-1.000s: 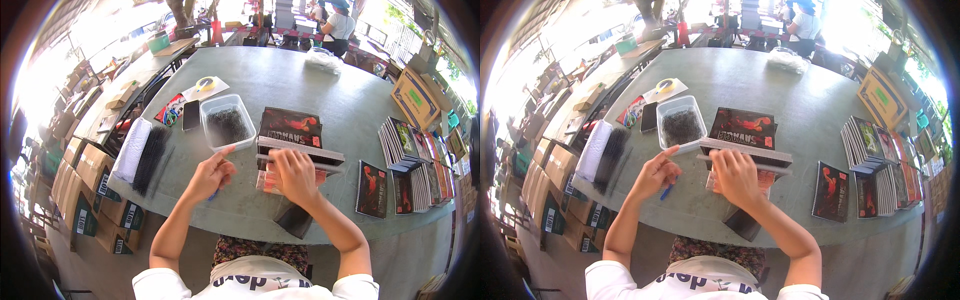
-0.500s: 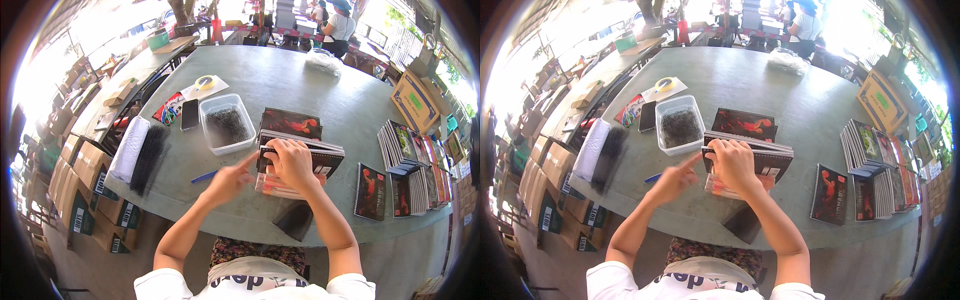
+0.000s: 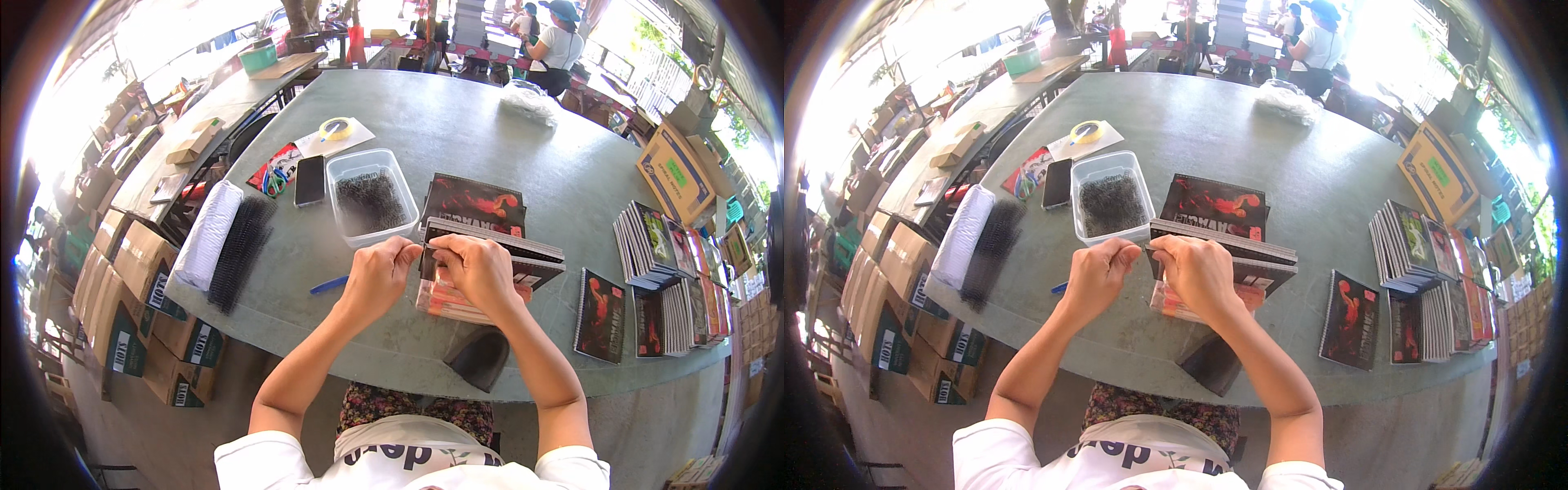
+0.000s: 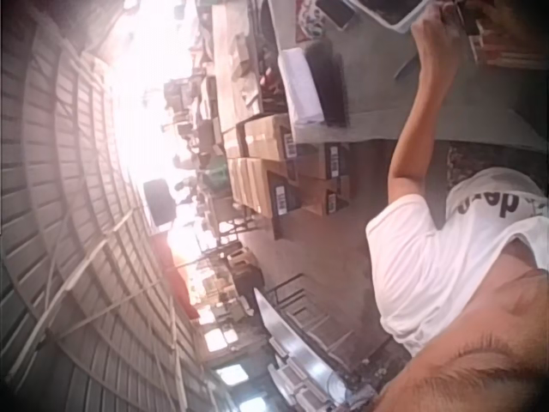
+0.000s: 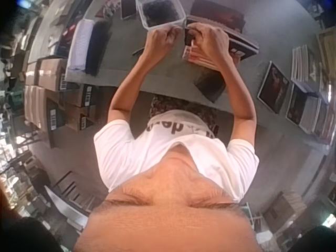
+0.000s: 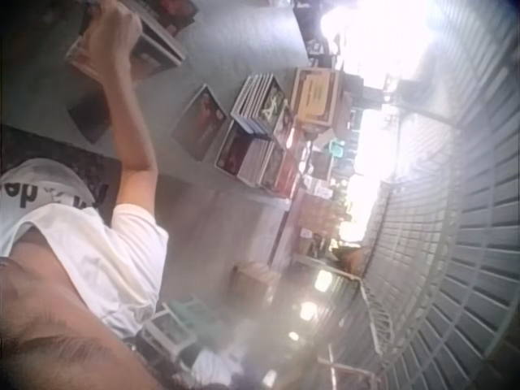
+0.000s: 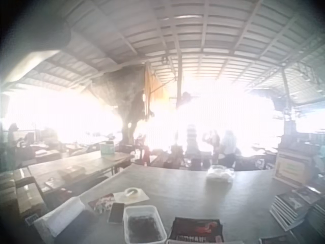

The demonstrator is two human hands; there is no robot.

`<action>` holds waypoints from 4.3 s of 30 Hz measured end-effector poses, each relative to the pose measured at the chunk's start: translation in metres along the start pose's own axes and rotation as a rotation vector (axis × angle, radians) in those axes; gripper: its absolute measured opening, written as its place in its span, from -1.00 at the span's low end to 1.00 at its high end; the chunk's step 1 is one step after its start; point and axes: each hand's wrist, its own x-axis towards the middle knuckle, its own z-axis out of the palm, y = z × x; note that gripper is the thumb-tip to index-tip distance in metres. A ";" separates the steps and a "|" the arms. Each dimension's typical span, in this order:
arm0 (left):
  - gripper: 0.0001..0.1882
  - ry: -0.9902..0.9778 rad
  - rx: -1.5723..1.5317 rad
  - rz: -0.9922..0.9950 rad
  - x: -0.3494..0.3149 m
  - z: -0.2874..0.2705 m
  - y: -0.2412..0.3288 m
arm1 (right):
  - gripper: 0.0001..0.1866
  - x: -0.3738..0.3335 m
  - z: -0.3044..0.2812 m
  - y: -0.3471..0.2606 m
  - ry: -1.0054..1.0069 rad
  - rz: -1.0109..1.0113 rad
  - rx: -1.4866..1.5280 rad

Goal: The person binds several notebooks using a small plastic tool and wire coils, then trims the excess wire with shears.

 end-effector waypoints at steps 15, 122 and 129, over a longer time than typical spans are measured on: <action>-0.88 -0.352 0.038 -0.213 0.035 -0.042 -0.002 | -0.82 0.013 0.012 0.007 0.174 -0.066 -0.030; -0.71 -0.047 0.205 0.487 0.036 0.092 0.098 | -0.56 -0.073 -0.032 0.101 0.267 0.328 1.320; -0.62 -0.219 0.163 0.578 -0.023 0.100 0.058 | -0.82 -0.071 -0.030 0.089 0.272 0.202 1.062</action>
